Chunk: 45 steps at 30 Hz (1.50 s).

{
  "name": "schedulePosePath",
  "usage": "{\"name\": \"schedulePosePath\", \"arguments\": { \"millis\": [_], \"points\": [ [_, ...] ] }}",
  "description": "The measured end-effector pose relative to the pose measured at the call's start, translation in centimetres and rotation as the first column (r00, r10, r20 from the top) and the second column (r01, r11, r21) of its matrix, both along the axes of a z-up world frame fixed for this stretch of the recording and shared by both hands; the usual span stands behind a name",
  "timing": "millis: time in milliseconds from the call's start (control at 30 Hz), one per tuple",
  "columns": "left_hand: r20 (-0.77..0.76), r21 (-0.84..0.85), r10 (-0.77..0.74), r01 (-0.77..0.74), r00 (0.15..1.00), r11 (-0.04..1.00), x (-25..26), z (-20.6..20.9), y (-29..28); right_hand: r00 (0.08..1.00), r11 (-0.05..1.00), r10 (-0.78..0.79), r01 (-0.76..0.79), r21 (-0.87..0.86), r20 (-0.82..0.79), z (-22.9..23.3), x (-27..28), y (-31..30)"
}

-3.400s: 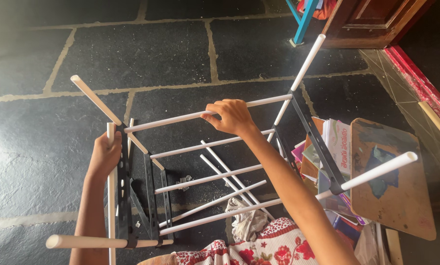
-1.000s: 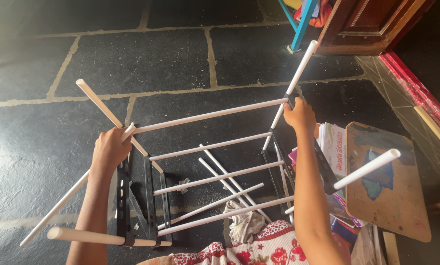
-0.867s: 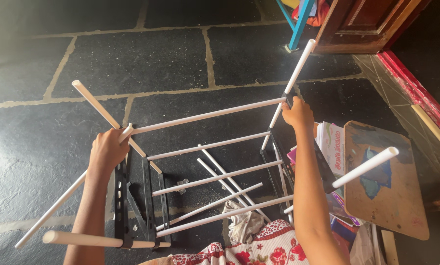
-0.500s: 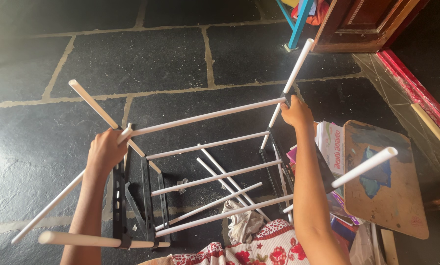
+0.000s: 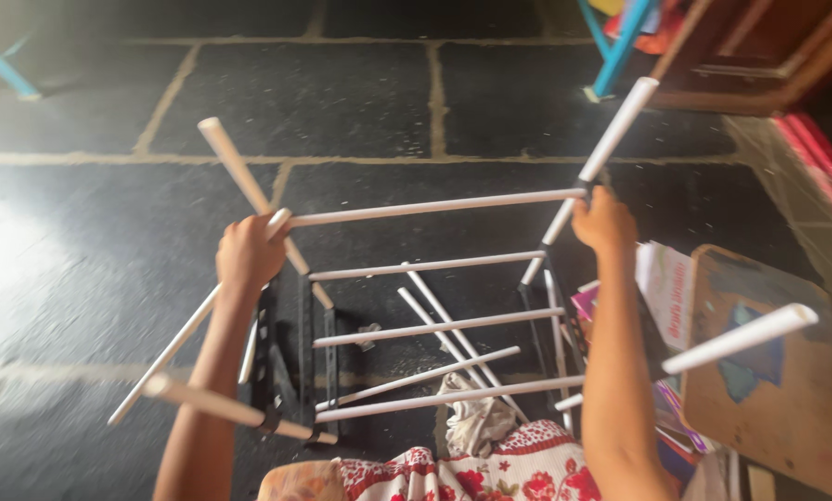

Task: The person assembles a white plastic and metal rack by inserting horizontal rods into vertical slots on the frame. They handle the rods one at a time, aligning and pushing them into place to build the structure.

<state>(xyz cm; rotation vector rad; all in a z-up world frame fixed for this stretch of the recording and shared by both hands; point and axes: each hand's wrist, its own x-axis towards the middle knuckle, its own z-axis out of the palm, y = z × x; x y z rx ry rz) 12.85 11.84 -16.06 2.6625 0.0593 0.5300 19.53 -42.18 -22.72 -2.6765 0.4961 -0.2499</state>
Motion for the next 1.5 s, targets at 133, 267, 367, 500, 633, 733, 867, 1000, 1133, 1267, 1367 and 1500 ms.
{"name": "schedulePosePath", "arguments": {
  "millis": [133,267,367,500,633,733,867,1000,1133,1267,1367,1500],
  "points": [
    [0.0,-0.034,0.038,-0.038,0.999,0.999,1.1,-0.4,0.1,1.0,1.0,-0.014,0.014,0.007,0.003,0.7,-0.4,0.5],
    [-0.07,-0.052,0.031,-0.035,0.997,0.998,1.3,-0.4,0.3,1.0,1.0,0.003,-0.003,-0.001,0.007,0.6,-0.3,0.3],
    [-0.031,-0.112,-0.033,0.029,0.999,0.993,1.1,-0.3,0.2,1.0,1.0,0.0,0.0,-0.012,0.0,1.0,-0.4,0.7],
    [-0.059,-0.173,-0.074,0.063,0.995,0.983,0.8,-0.5,0.2,0.998,0.999,-0.045,0.044,-0.024,-0.033,1.7,-1.2,1.5],
    [-0.111,-0.28,-0.115,0.08,0.987,0.957,0.8,-0.6,1.1,0.999,0.998,-0.041,0.039,-0.046,-0.034,1.8,-1.3,1.7],
    [-0.079,-0.298,-0.127,0.098,0.989,0.95,0.8,-0.7,1.1,1.0,0.998,-0.026,0.025,-0.053,-0.016,1.6,-1.2,1.7],
    [-0.11,-0.213,-0.051,0.027,0.993,0.977,0.5,-0.4,0.2,0.999,0.998,-0.026,0.025,-0.05,-0.02,1.5,-1.3,1.5],
    [-0.058,-0.138,-0.068,0.06,0.996,0.989,0.8,-0.6,-0.2,0.999,0.999,-0.024,0.023,-0.041,-0.022,1.4,-0.9,1.0],
    [-0.047,-0.128,-0.108,0.101,0.993,0.987,1.0,-1.1,0.3,0.999,0.999,-0.03,0.03,-0.02,-0.029,1.3,-0.9,1.0],
    [-0.092,-0.133,-0.11,0.097,0.99,0.986,1.4,-1.6,0.6,0.999,0.999,-0.019,0.018,-0.028,-0.028,1.4,-0.8,1.0],
    [-0.126,-0.108,-0.106,0.093,0.986,0.99,1.8,-2.0,0.8,1.0,1.0,-0.007,0.007,-0.03,-0.026,1.4,-0.8,1.1],
    [-0.11,-0.149,-0.12,0.103,0.987,0.983,1.7,-2.0,1.0,1.0,1.0,0.002,-0.003,-0.018,-0.02,1.2,-0.7,1.1]
  ]
}}
